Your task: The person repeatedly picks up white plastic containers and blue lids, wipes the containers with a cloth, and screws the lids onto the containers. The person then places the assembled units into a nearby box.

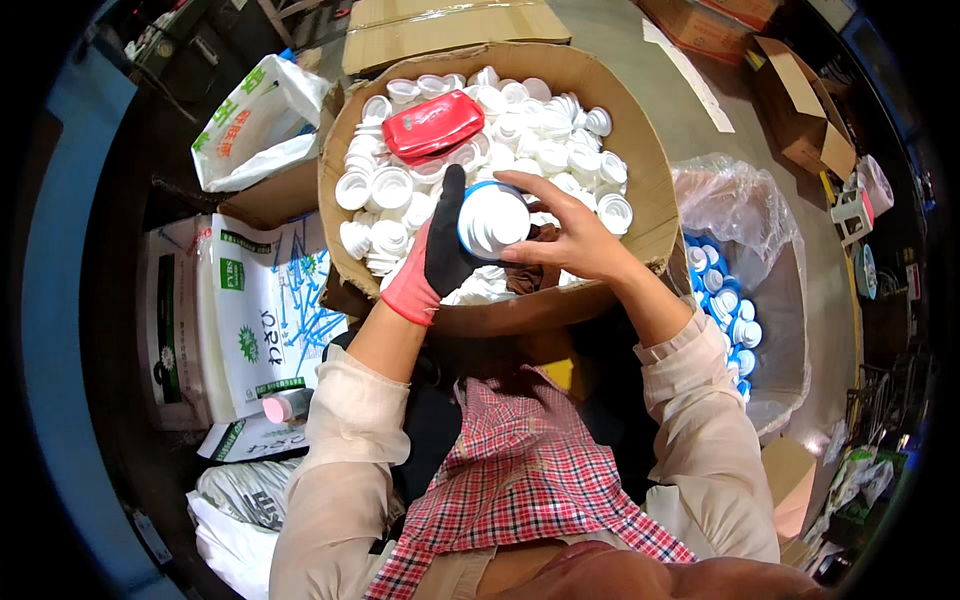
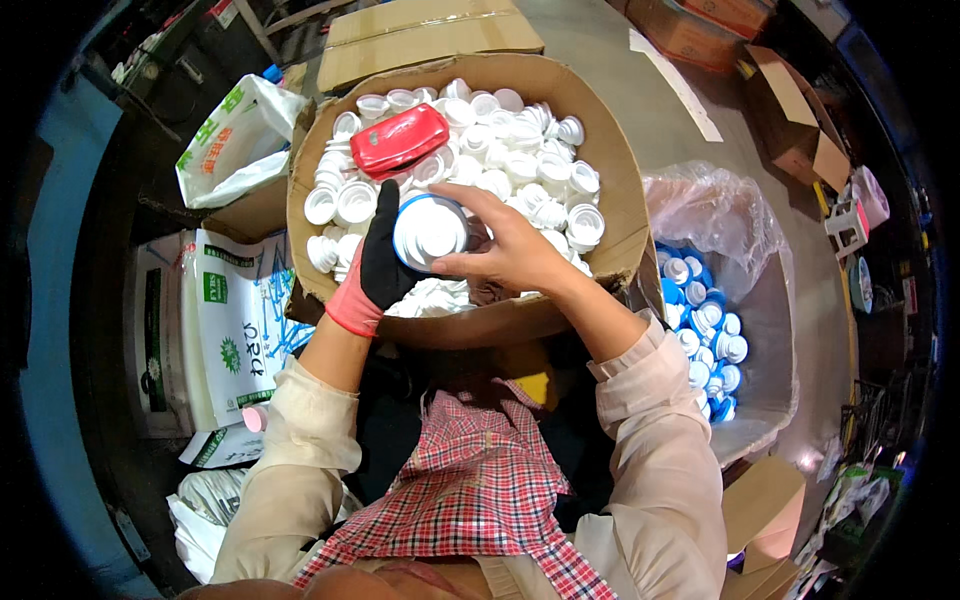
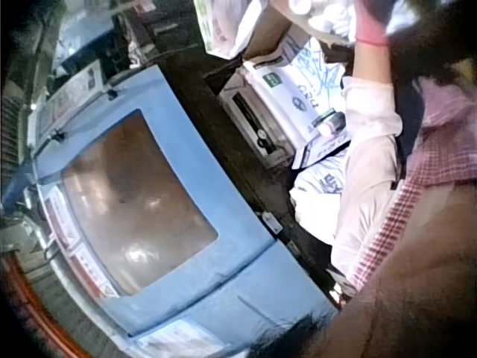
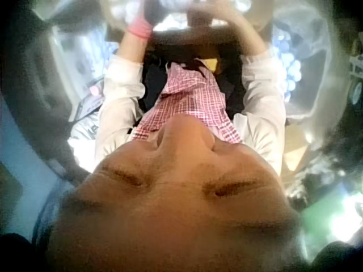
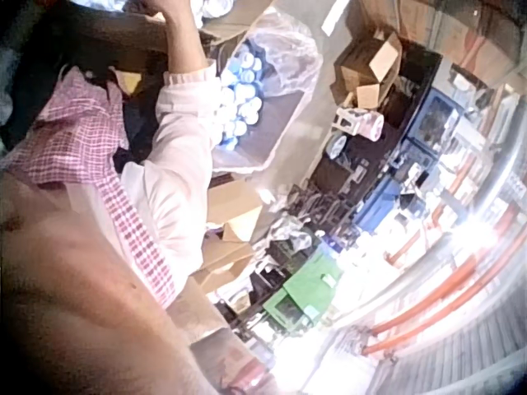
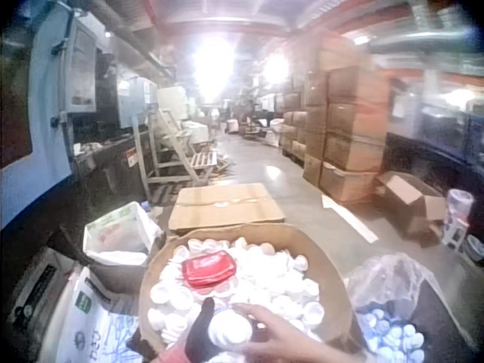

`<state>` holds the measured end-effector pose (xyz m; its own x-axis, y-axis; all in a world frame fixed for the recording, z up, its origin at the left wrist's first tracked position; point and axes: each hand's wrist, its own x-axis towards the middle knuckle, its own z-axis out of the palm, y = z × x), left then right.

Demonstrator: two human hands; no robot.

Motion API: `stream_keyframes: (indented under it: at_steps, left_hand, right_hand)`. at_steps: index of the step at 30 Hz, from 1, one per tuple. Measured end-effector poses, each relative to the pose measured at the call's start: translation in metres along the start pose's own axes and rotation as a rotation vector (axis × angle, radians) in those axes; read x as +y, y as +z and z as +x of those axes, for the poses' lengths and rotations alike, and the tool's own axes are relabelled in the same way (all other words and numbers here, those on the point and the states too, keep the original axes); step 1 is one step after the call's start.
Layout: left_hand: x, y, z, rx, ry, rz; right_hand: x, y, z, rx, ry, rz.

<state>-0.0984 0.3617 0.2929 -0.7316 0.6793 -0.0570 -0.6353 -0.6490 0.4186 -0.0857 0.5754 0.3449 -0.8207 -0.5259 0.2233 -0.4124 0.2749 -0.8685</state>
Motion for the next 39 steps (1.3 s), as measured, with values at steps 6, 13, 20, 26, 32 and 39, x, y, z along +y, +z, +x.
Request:
stream_keyframes:
  at_steps: [6,13,20,26,32,39]
  left_hand:
    - [-0.018,-0.023,0.006,0.314,0.394,1.353]
    - [-0.031,-0.006,0.029,0.087,-0.15,0.413]
    - [-0.044,-0.008,0.047,0.314,-0.064,0.973]
    - [-0.077,-0.039,0.061,0.268,-0.148,1.198]
    - [-0.088,-0.053,0.065,0.336,-0.234,1.277]
    - [-0.088,-0.052,0.064,0.302,-0.221,1.263]
  right_hand:
    - [0.011,-0.002,-0.01,-0.07,-0.013,0.187]
    - [0.017,-0.081,-0.139,0.391,0.171,0.026]
    - [0.08,-0.191,-0.412,0.499,0.961,-0.53]
    - [0.185,-0.124,-0.51,0.32,1.428,-0.287]
    - [0.212,-0.101,-0.519,0.177,1.425,-0.471]
    - [0.187,-0.104,-0.503,0.269,1.373,-0.785]
